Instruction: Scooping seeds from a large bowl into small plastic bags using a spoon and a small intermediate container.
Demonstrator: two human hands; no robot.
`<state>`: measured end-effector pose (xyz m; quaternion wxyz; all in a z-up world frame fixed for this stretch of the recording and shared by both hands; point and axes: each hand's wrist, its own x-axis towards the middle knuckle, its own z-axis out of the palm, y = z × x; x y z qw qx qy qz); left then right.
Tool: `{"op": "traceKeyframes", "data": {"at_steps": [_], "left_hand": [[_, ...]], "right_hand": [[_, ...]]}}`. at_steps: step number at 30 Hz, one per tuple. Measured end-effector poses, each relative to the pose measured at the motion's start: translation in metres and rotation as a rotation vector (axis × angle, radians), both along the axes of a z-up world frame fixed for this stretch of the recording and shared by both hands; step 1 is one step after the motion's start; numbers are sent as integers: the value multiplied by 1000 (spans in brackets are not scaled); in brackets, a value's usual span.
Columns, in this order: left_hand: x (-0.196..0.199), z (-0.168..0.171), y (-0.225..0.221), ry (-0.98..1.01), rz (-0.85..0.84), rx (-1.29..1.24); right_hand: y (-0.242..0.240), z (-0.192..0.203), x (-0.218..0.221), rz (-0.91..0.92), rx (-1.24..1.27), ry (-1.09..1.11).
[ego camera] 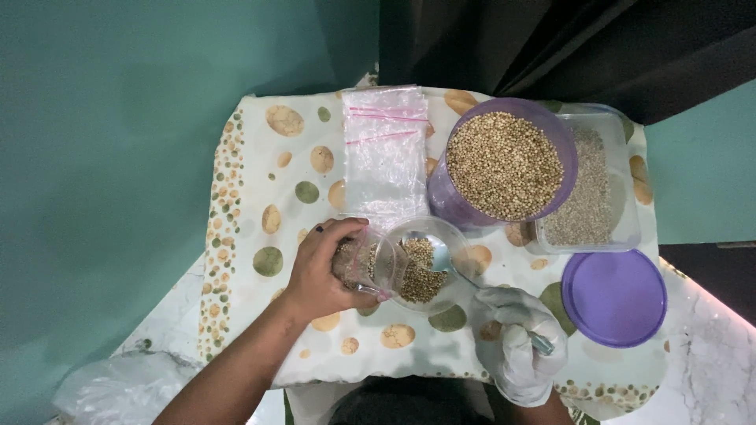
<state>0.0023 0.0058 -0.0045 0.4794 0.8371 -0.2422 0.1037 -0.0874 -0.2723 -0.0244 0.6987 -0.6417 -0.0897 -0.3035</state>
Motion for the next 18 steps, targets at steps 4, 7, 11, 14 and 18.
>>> {"op": "traceKeyframes", "data": {"at_steps": [4, 7, 11, 14, 18], "left_hand": [[0, 4, -1, 4, -12, -18], [-1, 4, -1, 1, -12, -24], [-1, 3, 0, 11, -18, -33], [-1, 4, 0, 25, -7, -26], [-1, 1, 1, 7, -14, -28]], "right_hand": [[2, 3, 2, -52, -36, 10], [3, 1, 3, -54, -21, 3], [3, -7, 0, -61, 22, -24], [5, -1, 3, -101, -17, -25], [6, 9, 7, -26, -9, -35]]}}
